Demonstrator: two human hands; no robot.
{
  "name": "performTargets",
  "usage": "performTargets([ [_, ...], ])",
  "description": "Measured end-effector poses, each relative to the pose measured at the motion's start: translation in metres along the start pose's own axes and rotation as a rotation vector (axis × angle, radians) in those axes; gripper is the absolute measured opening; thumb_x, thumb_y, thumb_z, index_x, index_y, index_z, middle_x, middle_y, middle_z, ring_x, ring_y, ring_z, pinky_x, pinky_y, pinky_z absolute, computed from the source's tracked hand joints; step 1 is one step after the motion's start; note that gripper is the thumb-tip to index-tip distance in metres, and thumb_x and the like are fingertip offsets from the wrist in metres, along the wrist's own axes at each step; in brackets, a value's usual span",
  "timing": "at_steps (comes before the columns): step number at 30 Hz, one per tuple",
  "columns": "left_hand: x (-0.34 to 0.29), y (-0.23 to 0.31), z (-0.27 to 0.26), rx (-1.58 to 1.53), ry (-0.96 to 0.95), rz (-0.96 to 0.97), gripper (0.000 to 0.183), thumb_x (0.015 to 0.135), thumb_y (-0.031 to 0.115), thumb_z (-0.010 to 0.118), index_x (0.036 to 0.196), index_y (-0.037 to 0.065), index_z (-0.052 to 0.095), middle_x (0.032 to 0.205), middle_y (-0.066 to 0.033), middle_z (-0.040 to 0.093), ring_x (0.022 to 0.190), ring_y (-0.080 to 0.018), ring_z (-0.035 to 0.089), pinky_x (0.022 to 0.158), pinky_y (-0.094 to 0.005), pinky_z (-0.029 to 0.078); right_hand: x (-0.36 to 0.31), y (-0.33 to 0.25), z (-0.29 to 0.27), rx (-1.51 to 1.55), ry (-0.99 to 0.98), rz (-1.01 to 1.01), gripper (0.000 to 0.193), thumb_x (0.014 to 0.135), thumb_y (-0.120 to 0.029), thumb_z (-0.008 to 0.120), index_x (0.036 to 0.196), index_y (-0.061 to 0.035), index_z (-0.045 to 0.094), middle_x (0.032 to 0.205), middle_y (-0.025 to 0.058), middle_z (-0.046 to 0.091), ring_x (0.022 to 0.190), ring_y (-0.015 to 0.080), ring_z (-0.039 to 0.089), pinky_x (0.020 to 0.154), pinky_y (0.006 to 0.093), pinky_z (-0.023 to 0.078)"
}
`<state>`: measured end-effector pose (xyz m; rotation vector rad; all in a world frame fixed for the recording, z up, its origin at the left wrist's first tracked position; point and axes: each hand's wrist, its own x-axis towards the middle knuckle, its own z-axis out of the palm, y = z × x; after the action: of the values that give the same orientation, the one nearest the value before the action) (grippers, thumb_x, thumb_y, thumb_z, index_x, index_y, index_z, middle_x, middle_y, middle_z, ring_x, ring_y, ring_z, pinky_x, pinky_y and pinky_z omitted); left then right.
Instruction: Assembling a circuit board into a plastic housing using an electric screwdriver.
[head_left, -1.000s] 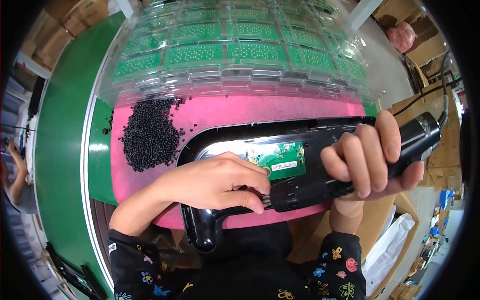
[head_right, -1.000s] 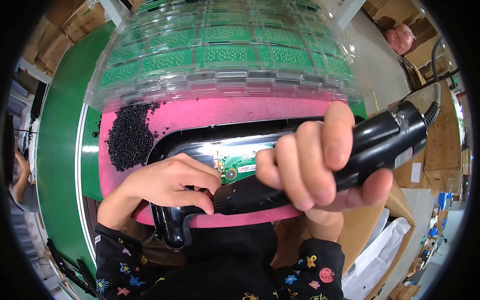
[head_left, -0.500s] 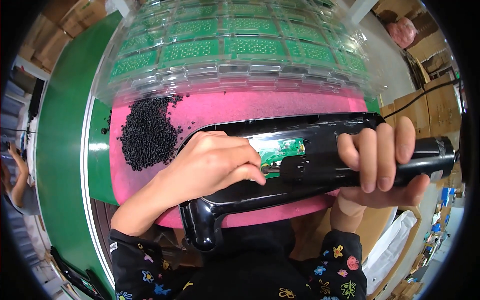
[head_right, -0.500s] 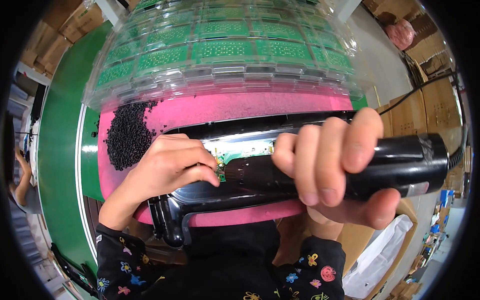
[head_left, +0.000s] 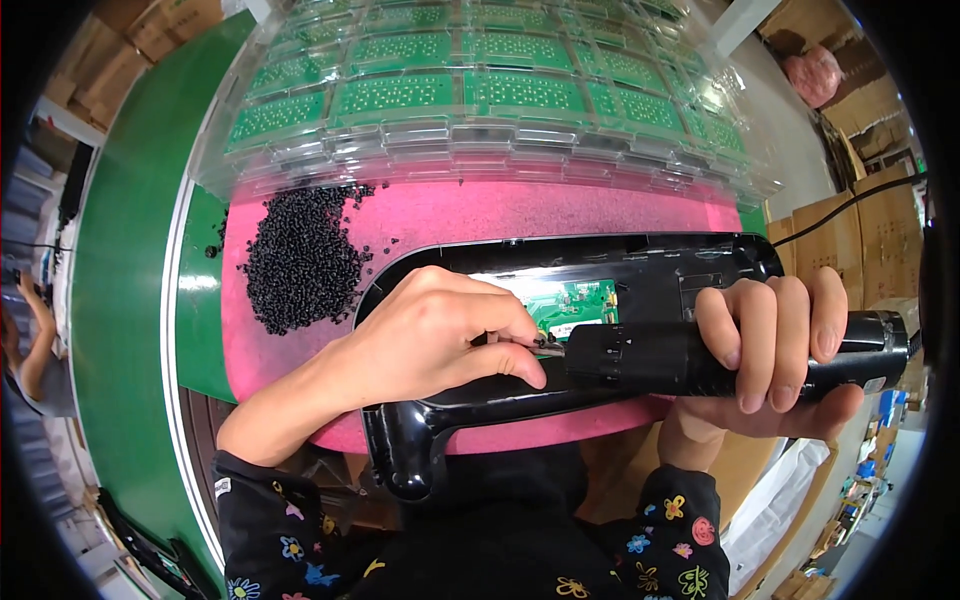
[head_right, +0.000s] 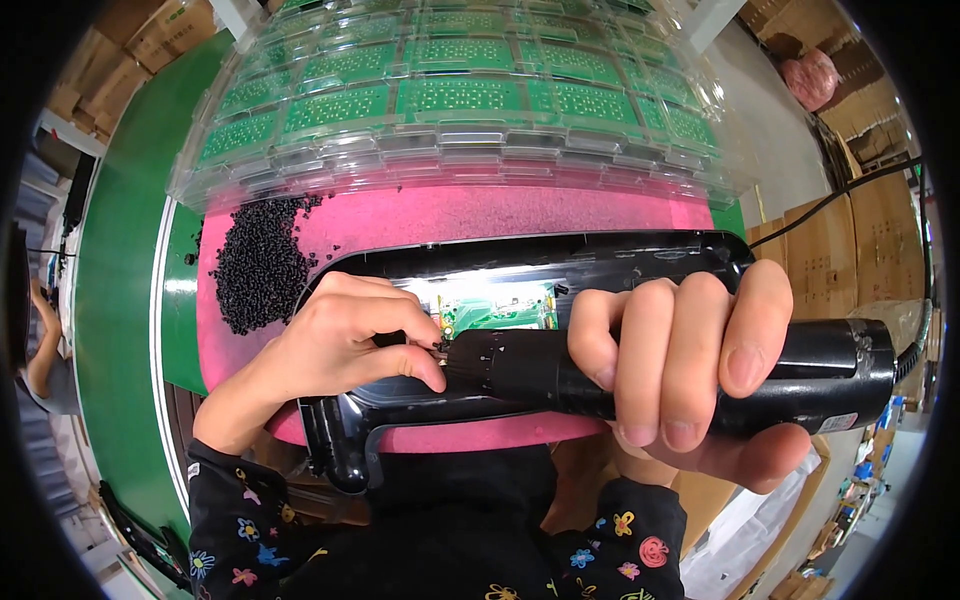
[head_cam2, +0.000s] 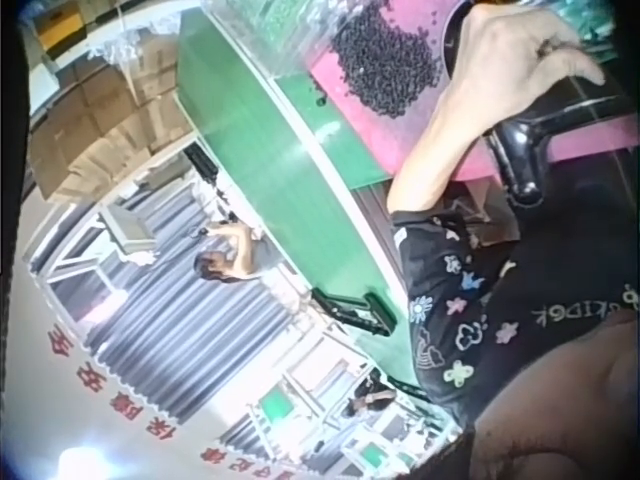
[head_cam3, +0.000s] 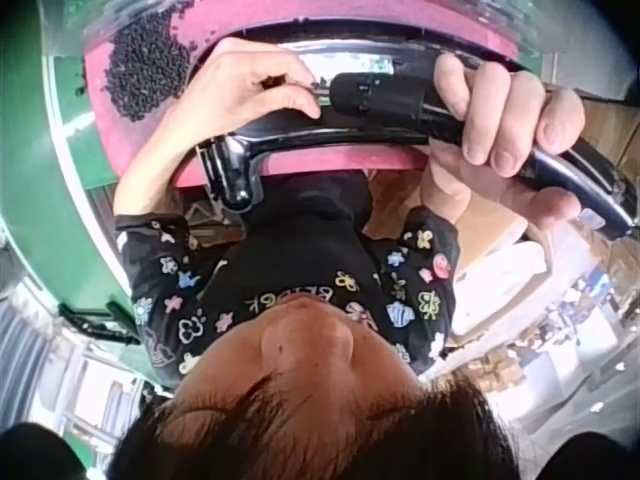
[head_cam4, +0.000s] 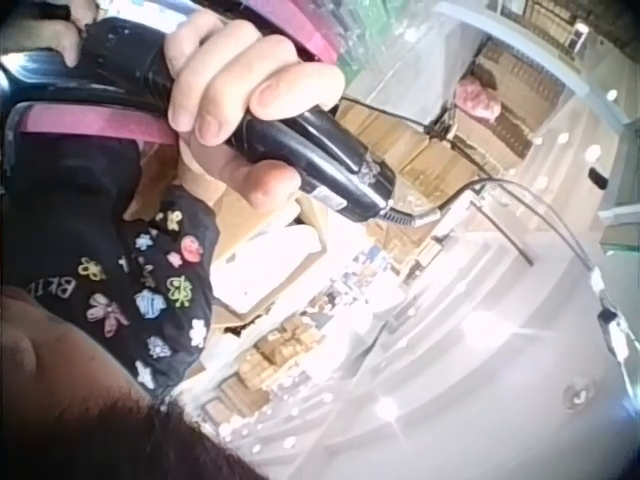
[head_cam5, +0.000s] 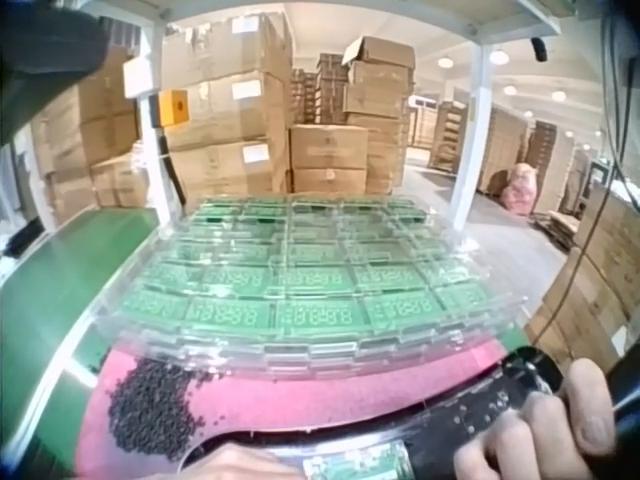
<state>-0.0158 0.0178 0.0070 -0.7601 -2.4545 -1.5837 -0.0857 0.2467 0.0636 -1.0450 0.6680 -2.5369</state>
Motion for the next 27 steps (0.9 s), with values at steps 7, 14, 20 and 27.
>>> performTargets([
  [7,0.003,0.0,-0.001,0.0,-0.01,0.044,0.022,0.078,0.015,0.083,0.09,0.001,0.071,0.084,-0.0095,0.071,0.081,-0.0282,0.067,0.074,-0.0376,0.053,-0.002,0.004,0.003,-0.069,-0.001,0.062,0.033,0.09,-0.031,0.077,0.098,-0.0147,0.049,0.071,-0.004,0.058,0.062,0.0092,0.056,0.07,0.0278,0.04],
  [14,0.005,0.006,-0.003,0.415,0.042,0.269,0.014,0.084,0.016,0.076,0.088,0.004,0.07,0.083,-0.0053,0.069,0.083,-0.0243,0.067,0.072,-0.0365,0.051,0.0,-0.004,-0.002,-0.223,-0.095,0.088,0.036,0.092,-0.037,0.075,0.1,-0.0152,0.048,0.072,-0.004,0.062,0.06,0.0096,0.06,0.067,0.0295,0.042],
  [20,0.005,0.004,-0.006,0.381,0.113,0.179,0.014,0.083,0.014,0.078,0.084,0.004,0.069,0.082,-0.0055,0.07,0.079,-0.0263,0.069,0.067,-0.0358,0.053,0.004,-0.023,-0.012,-0.756,0.128,-0.038,0.044,0.087,-0.047,0.067,0.101,-0.009,0.05,0.067,-0.0045,0.051,0.052,0.0079,0.043,0.063,0.0294,0.035],
  [27,0.004,0.001,0.004,0.39,-0.067,0.137,0.018,0.076,0.018,0.08,0.086,0.006,0.072,0.095,-0.0008,0.073,0.09,-0.0233,0.065,0.072,-0.0363,0.057,0.007,-0.013,-0.015,-0.76,0.19,0.086,0.043,0.087,-0.044,0.066,0.099,-0.0061,0.051,0.066,-0.0018,0.05,0.053,0.0102,0.044,0.062,0.0305,0.037],
])
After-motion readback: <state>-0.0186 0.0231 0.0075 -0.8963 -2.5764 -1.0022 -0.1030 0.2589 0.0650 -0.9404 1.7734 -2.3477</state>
